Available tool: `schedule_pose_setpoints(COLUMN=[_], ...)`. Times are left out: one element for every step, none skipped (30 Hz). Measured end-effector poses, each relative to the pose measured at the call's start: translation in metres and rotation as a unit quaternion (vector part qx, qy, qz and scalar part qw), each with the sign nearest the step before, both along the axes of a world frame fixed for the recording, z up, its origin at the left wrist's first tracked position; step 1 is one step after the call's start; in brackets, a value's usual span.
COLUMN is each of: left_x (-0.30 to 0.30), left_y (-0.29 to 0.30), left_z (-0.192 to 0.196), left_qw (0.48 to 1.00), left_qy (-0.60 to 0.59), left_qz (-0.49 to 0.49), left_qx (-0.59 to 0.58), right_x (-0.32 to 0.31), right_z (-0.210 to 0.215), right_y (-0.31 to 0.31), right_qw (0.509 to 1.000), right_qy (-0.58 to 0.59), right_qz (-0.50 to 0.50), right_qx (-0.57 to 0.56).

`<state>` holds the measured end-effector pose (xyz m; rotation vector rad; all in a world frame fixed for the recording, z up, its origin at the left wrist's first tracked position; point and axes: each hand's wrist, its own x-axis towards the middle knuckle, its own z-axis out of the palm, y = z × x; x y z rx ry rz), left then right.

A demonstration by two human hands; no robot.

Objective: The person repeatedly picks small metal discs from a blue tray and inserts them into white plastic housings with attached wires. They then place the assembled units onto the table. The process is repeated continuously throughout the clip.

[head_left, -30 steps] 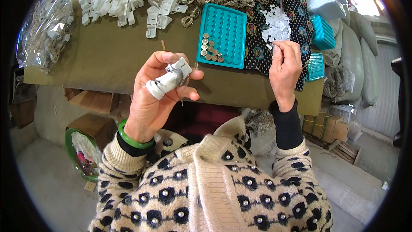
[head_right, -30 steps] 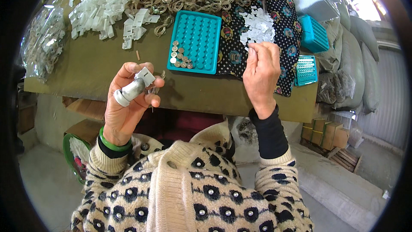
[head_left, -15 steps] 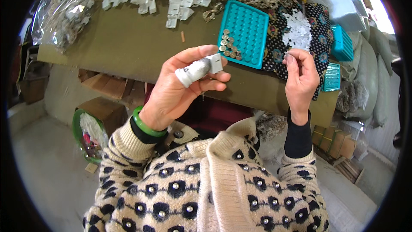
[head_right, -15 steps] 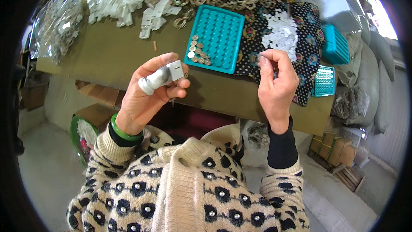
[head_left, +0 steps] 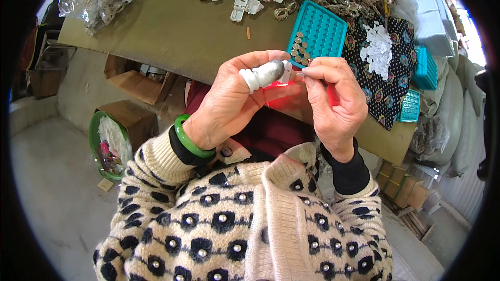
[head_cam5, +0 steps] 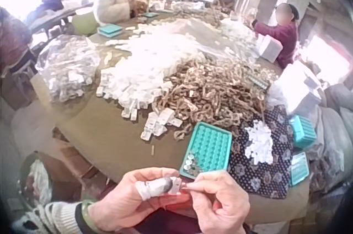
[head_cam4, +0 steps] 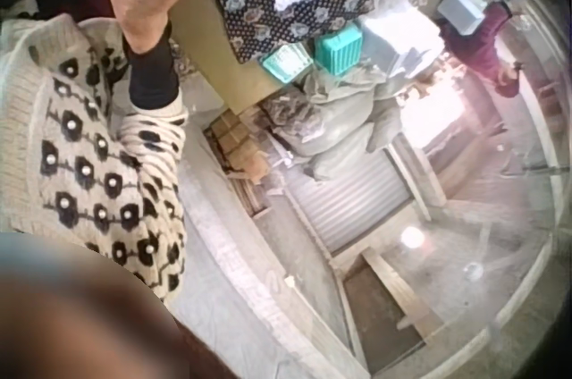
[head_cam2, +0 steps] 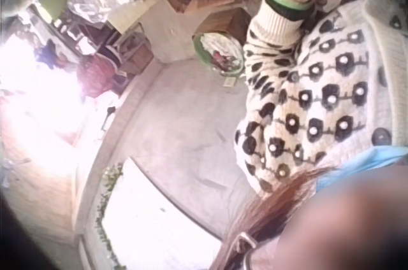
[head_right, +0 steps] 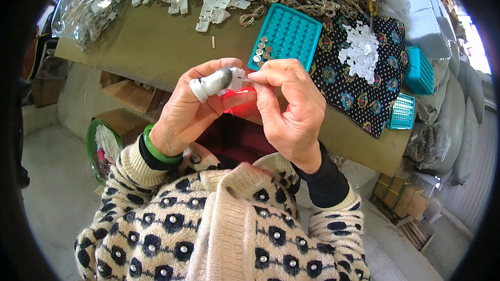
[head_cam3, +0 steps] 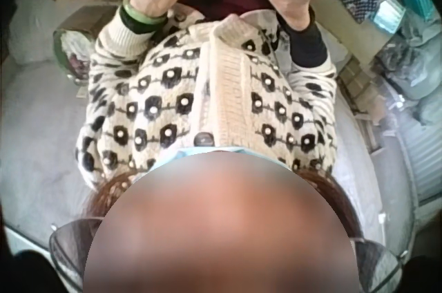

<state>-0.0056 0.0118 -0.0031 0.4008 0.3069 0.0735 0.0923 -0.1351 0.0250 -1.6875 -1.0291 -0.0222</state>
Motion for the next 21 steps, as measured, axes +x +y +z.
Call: schedule_pose_setpoints(left_x=[0.000, -0.001, -0.003, -0.004, -0.005, -0.005, -0.006, -0.007, -0.007, -0.007, -0.008, -0.008, -0.008, -0.008, -0.008, -0.008, -0.008, -0.008, -0.009, -0.009, -0.009], left_y=[0.000, 0.000, 0.001, 0.002, 0.002, 0.003, 0.003, 0.004, 0.005, 0.005, 0.005, 0.005, 0.005, 0.006, 0.008, 0.009, 0.011, 0.012, 0.013, 0.014, 0.016], left_z=[-0.001, -0.001, -0.002, -0.002, -0.002, -0.002, -0.002, -0.002, -0.002, -0.002, -0.003, -0.003, -0.003, -0.004, -0.004, -0.004, -0.005, -0.004, -0.004, -0.004, -0.004], left_qw=[1.000, 1.000, 1.000, 1.000, 1.000, 1.000, 1.000, 1.000, 1.000, 1.000, 1.000, 1.000, 1.000, 1.000, 1.000, 1.000, 0.999, 0.999, 0.999, 0.999, 0.999], left_qy=[0.003, -0.005, -0.014, -0.015, -0.015, -0.007, -0.002, -0.005, -0.010, -0.015, -0.009, -0.004, -0.009, -0.004, -0.008, -0.012, -0.011, -0.009, -0.006, -0.010, -0.014], left_qz=[0.002, -0.005, -0.012, -0.019, -0.016, -0.013, -0.011, -0.015, -0.020, -0.025, -0.019, -0.013, -0.006, -0.011, -0.016, -0.020, -0.021, -0.022, -0.023, -0.021, -0.019], left_qx=[0.000, 0.001, 0.001, 0.004, 0.005, 0.008, 0.009, 0.011, 0.012, 0.012, 0.015, 0.018, 0.018, 0.020, 0.017, 0.015, 0.023, 0.030, 0.037, 0.039, 0.040], right_x=[0.000, 0.000, 0.000, 0.000, 0.000, 0.001, 0.002, 0.001, 0.001, 0.001, 0.001, 0.002, 0.002, 0.003, 0.004, 0.005, 0.006, 0.007, 0.007, 0.007, 0.007], right_z=[0.001, 0.001, 0.002, 0.003, 0.003, 0.004, 0.005, 0.006, 0.007, 0.009, 0.010, 0.011, 0.011, 0.013, 0.014, 0.015, 0.016, 0.018, 0.019, 0.020, 0.021], right_y=[0.001, 0.002, 0.003, 0.004, 0.005, 0.006, 0.007, 0.008, 0.009, 0.009, 0.010, 0.012, 0.013, 0.014, 0.016, 0.017, 0.018, 0.019, 0.020, 0.020, 0.021], right_qw=[1.000, 1.000, 0.999, 0.998, 0.998, 0.996, 0.995, 0.994, 0.994, 0.993, 0.992, 0.991, 0.989, 0.988, 0.987, 0.986, 0.984, 0.982, 0.980, 0.981, 0.980], right_qy=[-0.015, -0.024, -0.032, -0.047, -0.056, -0.071, -0.083, -0.085, -0.085, -0.082, -0.089, -0.094, -0.098, -0.103, -0.106, -0.110, -0.117, -0.124, -0.129, -0.115, -0.114], right_qz=[0.004, 0.008, 0.012, 0.018, 0.017, 0.019, 0.020, 0.025, 0.028, 0.032, 0.038, 0.044, 0.049, 0.057, 0.063, 0.068, 0.077, 0.085, 0.091, 0.095, 0.097], right_qx=[-0.007, -0.014, -0.021, -0.022, -0.034, -0.041, -0.047, -0.056, -0.065, -0.075, -0.082, -0.089, -0.099, -0.100, -0.103, -0.105, -0.111, -0.115, -0.118, -0.123, -0.128])
